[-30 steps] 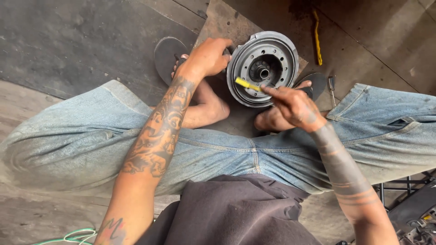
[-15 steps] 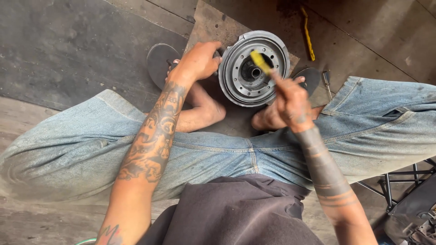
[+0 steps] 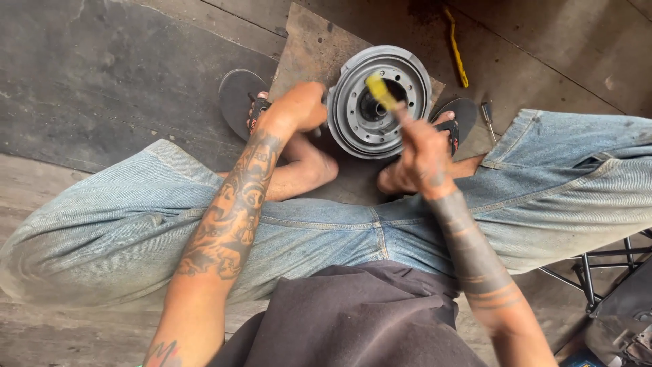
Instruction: A person is sitting on the floor scraping debris and cleaning the grooves of a motorcycle pulley using a small hand tool.
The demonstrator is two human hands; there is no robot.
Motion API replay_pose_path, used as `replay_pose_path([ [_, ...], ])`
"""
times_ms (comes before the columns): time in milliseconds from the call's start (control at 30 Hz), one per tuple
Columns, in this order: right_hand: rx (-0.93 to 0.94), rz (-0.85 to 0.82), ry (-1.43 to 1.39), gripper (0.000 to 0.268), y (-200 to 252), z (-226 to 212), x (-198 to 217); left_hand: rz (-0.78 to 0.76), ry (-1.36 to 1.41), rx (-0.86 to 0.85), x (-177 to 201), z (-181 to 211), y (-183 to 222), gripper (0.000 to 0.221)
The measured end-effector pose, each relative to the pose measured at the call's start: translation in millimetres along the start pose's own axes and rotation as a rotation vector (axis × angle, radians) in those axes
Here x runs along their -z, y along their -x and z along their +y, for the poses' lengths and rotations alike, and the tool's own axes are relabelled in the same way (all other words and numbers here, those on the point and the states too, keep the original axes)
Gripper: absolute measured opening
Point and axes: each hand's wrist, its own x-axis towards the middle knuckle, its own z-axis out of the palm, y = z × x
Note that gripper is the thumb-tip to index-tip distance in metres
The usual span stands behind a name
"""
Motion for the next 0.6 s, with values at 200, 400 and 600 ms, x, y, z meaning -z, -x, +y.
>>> replay_pose_path([
  [200,-0.005,-0.043,0.330,0.041,-24.8,-21.0,49.9,-0.017,0.058,0.002,29.7,7.6,31.6,0.058],
  [400,-0.118,-0.162,0.468,0.039,-35.0,-45.4,116.5,0.185,0.141,-0.123,22.7,12.0,33.5,0.058],
  [600,0.082,-0.172,0.453,0.044,-61.2,-1.5,91.7,0.166,0.186,-0.135,26.2,17.2,34.4,0.056],
])
